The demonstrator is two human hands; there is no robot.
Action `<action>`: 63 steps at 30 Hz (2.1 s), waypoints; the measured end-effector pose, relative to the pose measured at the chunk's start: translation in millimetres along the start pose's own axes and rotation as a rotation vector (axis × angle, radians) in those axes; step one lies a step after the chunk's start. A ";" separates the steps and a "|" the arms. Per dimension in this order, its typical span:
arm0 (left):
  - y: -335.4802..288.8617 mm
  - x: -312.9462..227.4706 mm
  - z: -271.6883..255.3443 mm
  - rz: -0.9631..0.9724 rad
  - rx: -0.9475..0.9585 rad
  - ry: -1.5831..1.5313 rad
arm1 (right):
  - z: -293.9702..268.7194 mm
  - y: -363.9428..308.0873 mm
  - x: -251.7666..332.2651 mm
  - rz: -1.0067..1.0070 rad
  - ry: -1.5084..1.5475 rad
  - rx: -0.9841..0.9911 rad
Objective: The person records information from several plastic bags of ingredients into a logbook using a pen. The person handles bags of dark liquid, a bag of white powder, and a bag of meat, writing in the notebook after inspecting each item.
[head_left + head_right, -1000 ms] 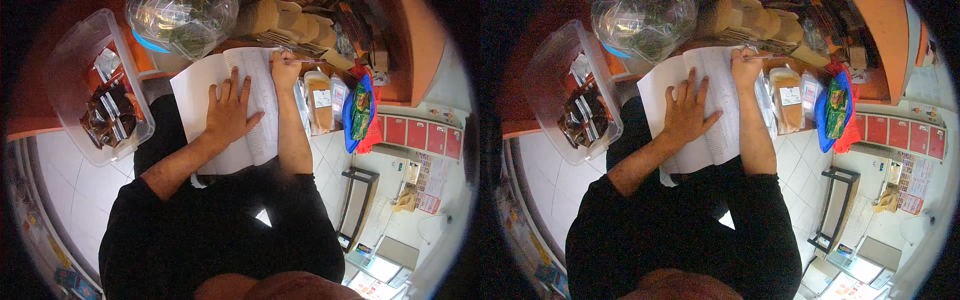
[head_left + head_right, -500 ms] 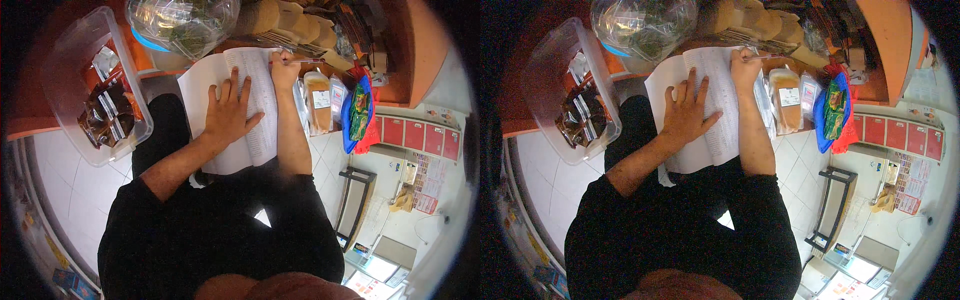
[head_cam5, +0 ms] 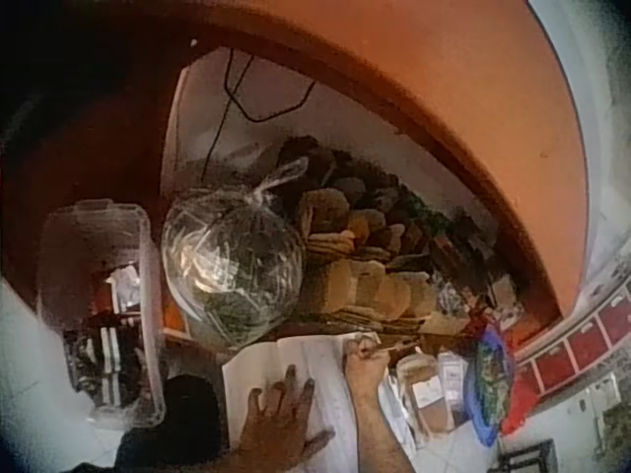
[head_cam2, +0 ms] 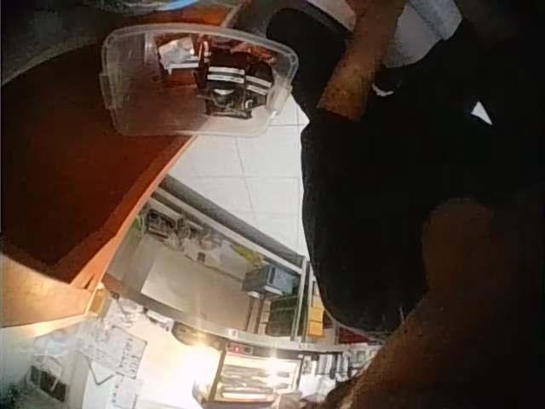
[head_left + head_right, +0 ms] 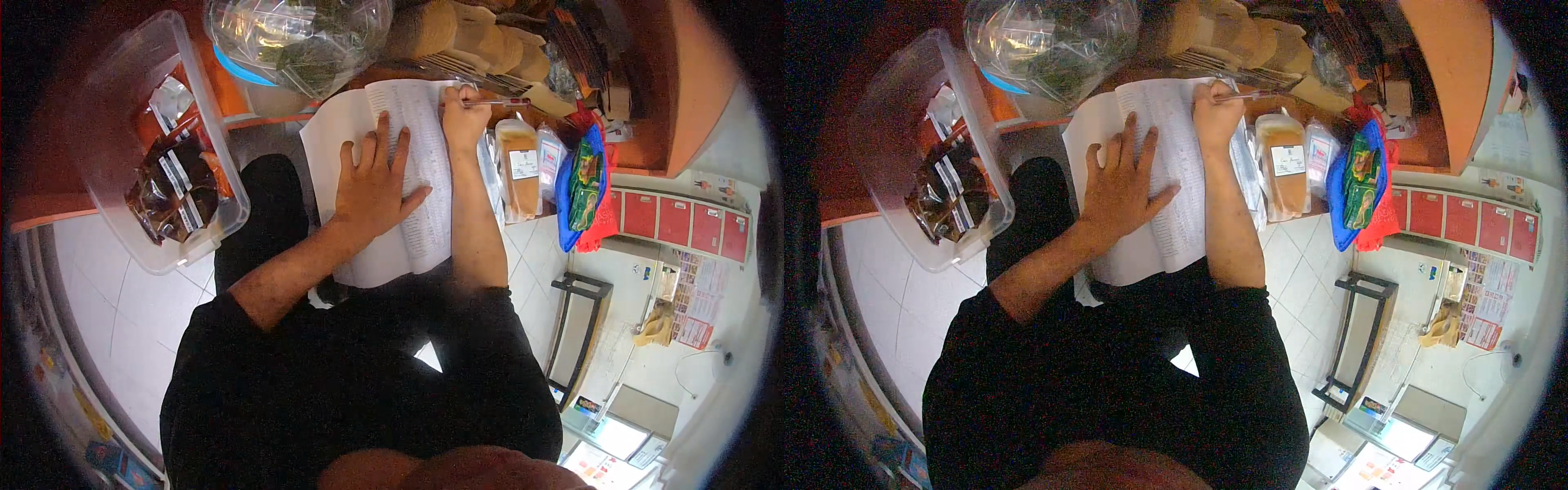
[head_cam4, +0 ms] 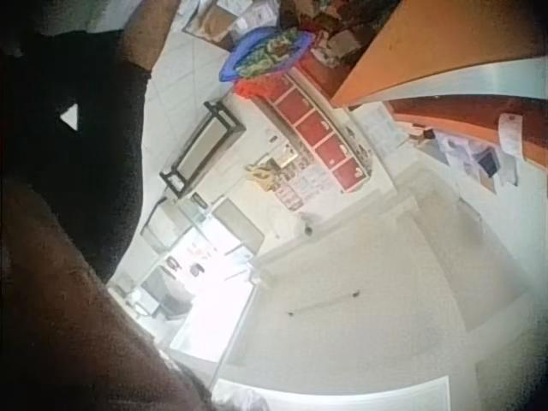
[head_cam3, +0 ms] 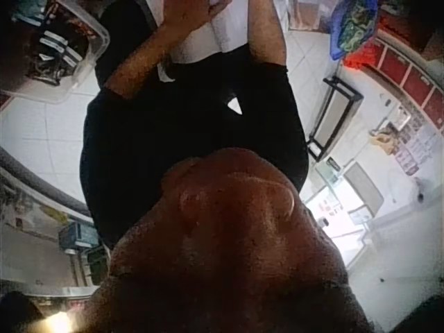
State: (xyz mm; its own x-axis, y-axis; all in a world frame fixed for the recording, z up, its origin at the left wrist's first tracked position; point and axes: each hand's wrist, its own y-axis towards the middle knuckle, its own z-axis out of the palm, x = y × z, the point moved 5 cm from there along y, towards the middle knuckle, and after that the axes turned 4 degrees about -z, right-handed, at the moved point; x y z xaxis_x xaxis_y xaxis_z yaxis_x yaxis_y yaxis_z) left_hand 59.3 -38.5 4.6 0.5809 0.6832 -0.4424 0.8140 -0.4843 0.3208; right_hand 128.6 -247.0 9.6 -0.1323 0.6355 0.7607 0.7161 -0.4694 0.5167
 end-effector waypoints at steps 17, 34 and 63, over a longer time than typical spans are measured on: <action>-0.1 -0.2 0.6 -0.025 0.020 -0.004 | -1.8 -0.4 1.0 -0.011 0.089 -0.049; -2.7 -0.5 1.9 -0.024 -0.011 -0.026 | 3.0 4.0 -5.2 -0.054 -0.041 -0.019; -1.8 0.6 3.4 -0.012 0.006 -0.015 | 4.5 3.3 -3.8 -0.040 -0.036 -0.009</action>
State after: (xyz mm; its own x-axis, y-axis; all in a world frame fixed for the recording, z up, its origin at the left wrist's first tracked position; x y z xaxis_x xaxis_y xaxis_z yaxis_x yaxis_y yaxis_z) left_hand 58.3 -39.0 0.9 0.5709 0.6808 -0.4589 0.8210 -0.4790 0.3107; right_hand 134.6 -248.2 6.6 -0.1359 0.6751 0.7251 0.7048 -0.4485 0.5496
